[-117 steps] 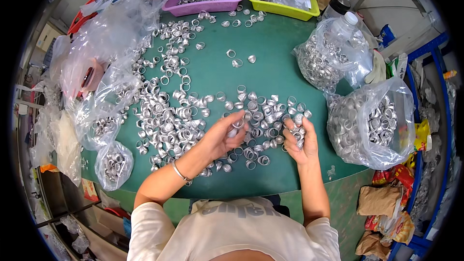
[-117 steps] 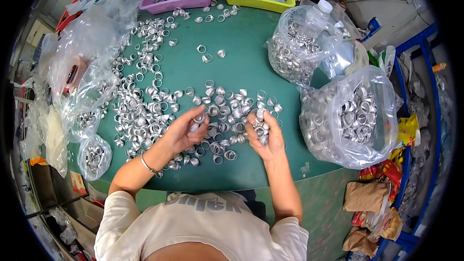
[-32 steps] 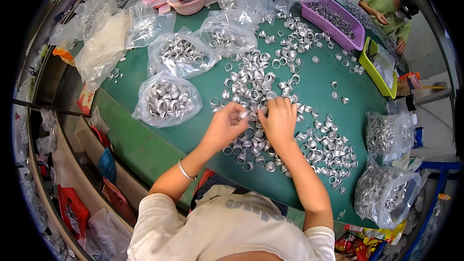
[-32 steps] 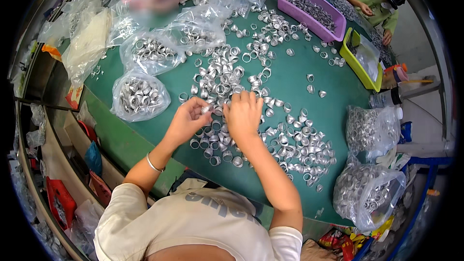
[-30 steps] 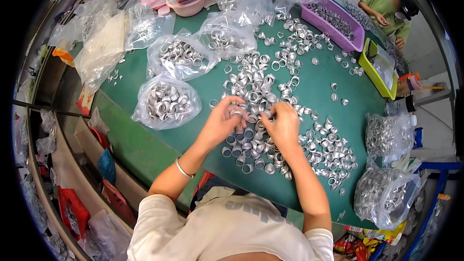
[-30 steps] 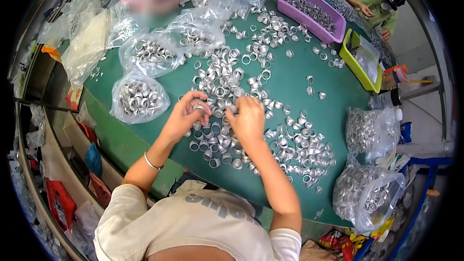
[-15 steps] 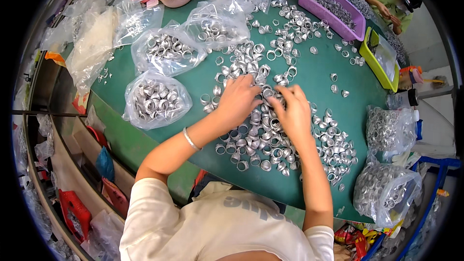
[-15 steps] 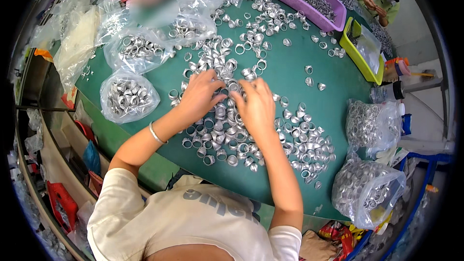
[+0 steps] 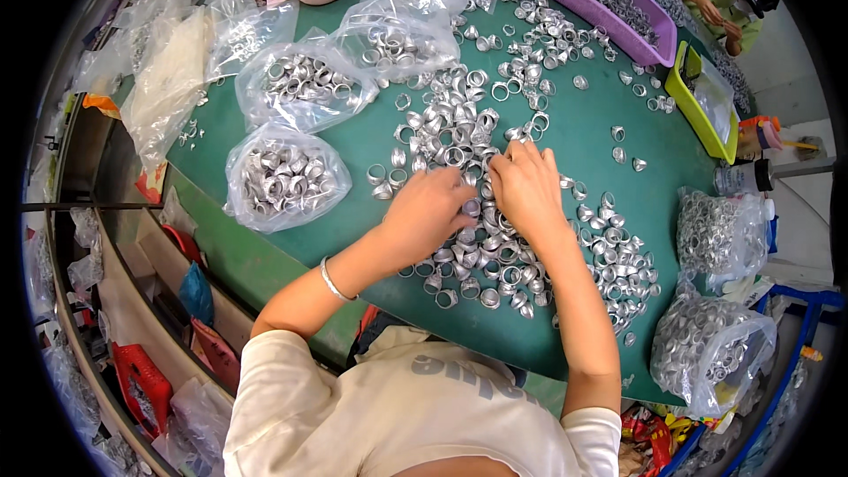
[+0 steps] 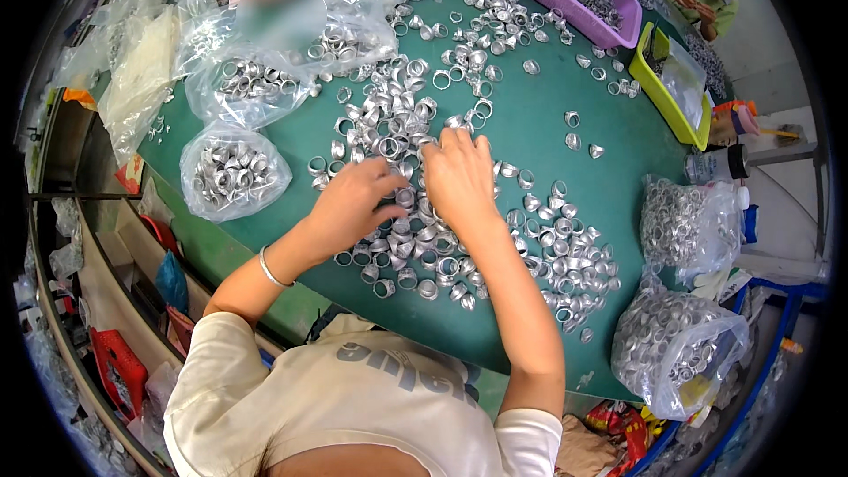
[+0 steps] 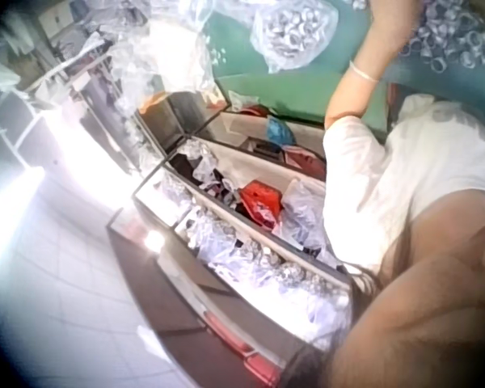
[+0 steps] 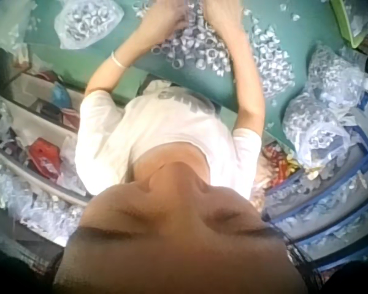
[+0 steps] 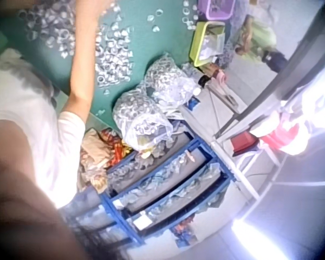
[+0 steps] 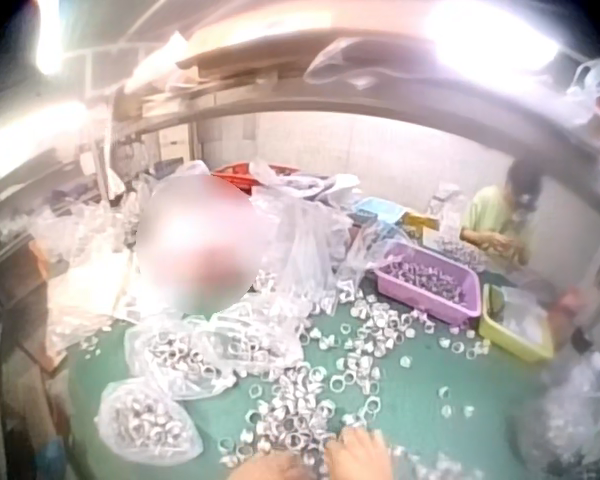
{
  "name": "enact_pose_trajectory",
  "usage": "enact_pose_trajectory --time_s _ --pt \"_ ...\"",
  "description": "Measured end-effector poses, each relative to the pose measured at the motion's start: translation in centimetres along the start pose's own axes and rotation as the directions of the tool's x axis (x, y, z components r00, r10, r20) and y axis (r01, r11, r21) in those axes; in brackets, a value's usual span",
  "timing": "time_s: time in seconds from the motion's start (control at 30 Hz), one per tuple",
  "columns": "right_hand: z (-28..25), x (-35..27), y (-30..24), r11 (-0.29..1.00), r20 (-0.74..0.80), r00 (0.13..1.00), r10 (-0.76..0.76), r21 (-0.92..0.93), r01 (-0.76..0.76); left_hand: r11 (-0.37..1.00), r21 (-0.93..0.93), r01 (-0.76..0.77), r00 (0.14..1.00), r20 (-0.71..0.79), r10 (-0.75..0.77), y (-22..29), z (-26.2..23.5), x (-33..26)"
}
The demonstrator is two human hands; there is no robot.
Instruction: The person sorts through a pile of small metal ring-like components on a table, picking them up and grouping them in their hand before placing them into a plastic bag.
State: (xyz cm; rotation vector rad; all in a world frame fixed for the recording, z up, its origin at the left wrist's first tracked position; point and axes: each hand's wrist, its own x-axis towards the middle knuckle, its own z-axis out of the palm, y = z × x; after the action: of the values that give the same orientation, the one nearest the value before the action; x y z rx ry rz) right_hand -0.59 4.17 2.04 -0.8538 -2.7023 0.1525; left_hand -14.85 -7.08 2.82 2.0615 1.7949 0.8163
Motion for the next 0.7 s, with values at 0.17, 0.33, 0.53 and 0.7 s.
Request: enact_pose_trajectory --time_s 0.17,0.33,0.53,0.7 --pt "-1.7 -1.5 1.7 0.490 0.144 0.920 0.364 0.811 -0.320 0.999 -0.041 0.023 1.000 0.019 -0.022 -0.5 0.5 -0.9" --pt "-3.1 -5.7 1.7 -0.619 0.365 0.923 0.126 0.756 -0.214 0.913 -0.381 0.146 0.987 -0.003 -0.160 0.2 0.7 -1.1" --pt "-3.5 -7.8 0.2 -0.762 0.301 0.949 0.094 0.635 -0.125 0.836 -0.504 0.220 0.974 0.060 -0.220 2.0 -0.6 -0.6" --pt "-3.2 -9.0 1.0 -0.850 0.472 0.834 0.284 0.527 -0.009 0.938 -0.327 0.113 0.988 -0.059 -0.140 0.8 1.4 -2.1"
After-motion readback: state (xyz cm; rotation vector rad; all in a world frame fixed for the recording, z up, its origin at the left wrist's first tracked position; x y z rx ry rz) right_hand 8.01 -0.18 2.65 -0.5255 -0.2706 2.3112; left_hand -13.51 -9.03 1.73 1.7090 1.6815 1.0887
